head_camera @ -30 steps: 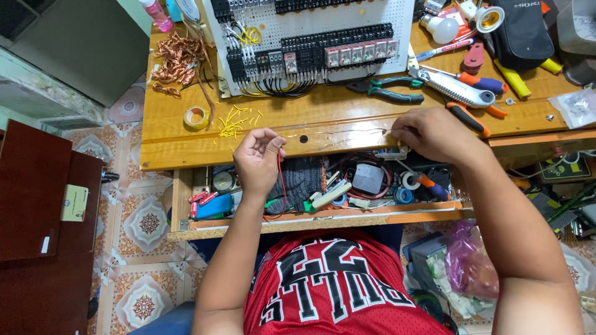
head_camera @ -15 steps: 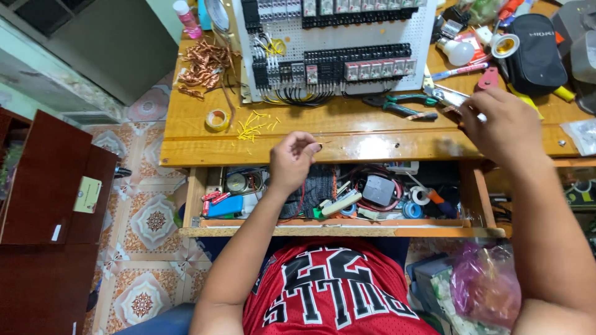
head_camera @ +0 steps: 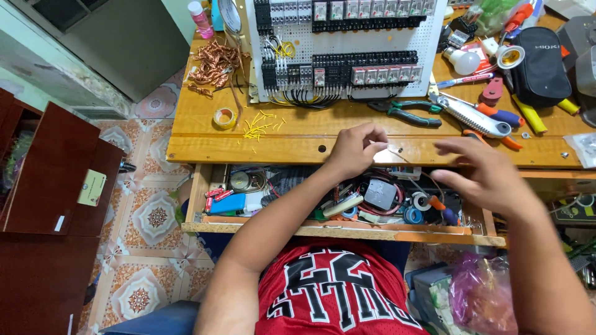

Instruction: Stripping insulation from wires and preparing them for connection to an electrical panel

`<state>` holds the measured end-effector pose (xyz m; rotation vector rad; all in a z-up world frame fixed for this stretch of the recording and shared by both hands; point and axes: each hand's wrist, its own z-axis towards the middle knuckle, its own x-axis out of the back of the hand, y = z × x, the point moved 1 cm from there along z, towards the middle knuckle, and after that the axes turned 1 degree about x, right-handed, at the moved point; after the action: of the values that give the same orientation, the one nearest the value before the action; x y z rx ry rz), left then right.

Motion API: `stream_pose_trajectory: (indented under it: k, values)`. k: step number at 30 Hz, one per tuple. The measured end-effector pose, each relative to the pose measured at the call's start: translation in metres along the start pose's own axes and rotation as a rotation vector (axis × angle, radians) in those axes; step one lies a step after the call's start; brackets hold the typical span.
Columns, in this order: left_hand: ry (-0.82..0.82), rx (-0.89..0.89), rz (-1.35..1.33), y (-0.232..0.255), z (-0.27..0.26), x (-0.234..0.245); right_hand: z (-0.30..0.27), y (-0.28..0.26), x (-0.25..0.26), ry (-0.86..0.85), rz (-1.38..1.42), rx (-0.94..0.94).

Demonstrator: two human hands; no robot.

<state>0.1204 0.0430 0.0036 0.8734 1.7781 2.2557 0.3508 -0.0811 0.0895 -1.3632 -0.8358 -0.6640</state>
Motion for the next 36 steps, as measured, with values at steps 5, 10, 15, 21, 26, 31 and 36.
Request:
stream_pose_trajectory:
  k: [5, 10, 15, 21, 26, 31, 36]
  values:
    - [0.045, -0.04, -0.432, -0.015, 0.011, -0.017, 0.038, -0.008, -0.051, 0.058, 0.075, 0.019]
    - [0.08, -0.045, -0.65, -0.029, 0.006, -0.01, 0.049, 0.017, -0.07, 0.087, 0.466, -0.074]
    - [0.103, -0.118, -0.129, -0.048, 0.01, -0.008, 0.058, 0.062, -0.065, 0.248, -0.004, -0.078]
    - [0.062, -0.227, 0.285, -0.037, 0.007, -0.014, 0.068, 0.084, -0.086, 0.34, -0.125, 0.077]
    - [0.005, -0.154, 0.333, -0.04, 0.008, -0.015, 0.061, 0.069, -0.083, 0.324, -0.181, 0.155]
    - [-0.067, -0.176, 0.356, -0.041, 0.003, -0.011, 0.041, 0.059, -0.085, 0.205, -0.338, 0.173]
    - [-0.102, -0.205, 0.328, -0.051, 0.004, -0.015, 0.056, 0.047, -0.086, 0.039, -0.311, 0.228]
